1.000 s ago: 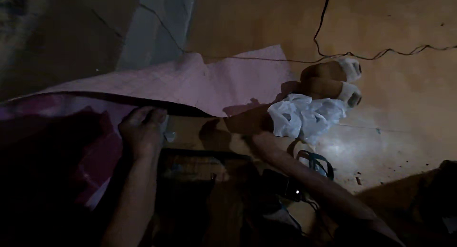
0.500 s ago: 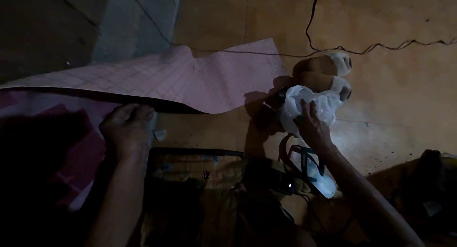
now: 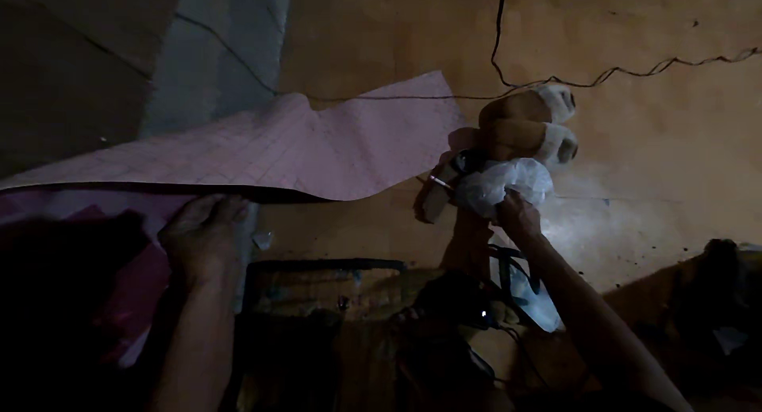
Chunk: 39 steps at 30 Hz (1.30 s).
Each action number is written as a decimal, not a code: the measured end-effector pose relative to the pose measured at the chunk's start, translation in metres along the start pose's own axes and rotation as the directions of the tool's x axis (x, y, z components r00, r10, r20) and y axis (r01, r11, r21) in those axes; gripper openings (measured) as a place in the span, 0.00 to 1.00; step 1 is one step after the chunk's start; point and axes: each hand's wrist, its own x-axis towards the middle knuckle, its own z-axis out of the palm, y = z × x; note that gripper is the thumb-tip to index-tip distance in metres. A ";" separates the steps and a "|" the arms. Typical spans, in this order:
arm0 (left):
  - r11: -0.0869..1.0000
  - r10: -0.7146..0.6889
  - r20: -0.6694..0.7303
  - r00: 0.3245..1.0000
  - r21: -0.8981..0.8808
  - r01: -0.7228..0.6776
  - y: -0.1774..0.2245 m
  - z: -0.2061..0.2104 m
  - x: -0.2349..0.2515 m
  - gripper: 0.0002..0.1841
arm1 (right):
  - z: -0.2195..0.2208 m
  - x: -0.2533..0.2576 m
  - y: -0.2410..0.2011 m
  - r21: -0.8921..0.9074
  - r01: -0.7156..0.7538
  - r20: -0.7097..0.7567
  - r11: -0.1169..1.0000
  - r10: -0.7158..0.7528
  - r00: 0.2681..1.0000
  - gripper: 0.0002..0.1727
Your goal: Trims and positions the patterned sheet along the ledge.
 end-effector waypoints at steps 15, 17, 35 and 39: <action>0.999 -0.045 0.000 0.999 -0.004 0.045 -0.001 -0.004 -0.002 0.12 | -0.069 -0.057 -0.026 -0.040 0.220 -0.336 0.975 -0.220 0.916 0.22; 1.000 0.012 0.017 1.000 -0.001 -0.012 -0.005 -0.008 -0.002 0.12 | -0.088 -0.081 -0.051 -0.009 0.313 -0.378 0.950 -0.293 0.878 0.21; 0.991 -0.013 -0.171 0.985 0.129 0.035 0.015 0.009 0.015 0.06 | 0.018 -0.059 -0.385 0.906 0.214 0.123 0.365 -0.712 0.691 0.23; 0.983 -0.009 -0.242 0.970 0.177 0.053 0.022 0.019 0.021 0.06 | 0.009 -0.057 -0.402 0.877 0.146 0.218 0.457 -0.651 0.727 0.17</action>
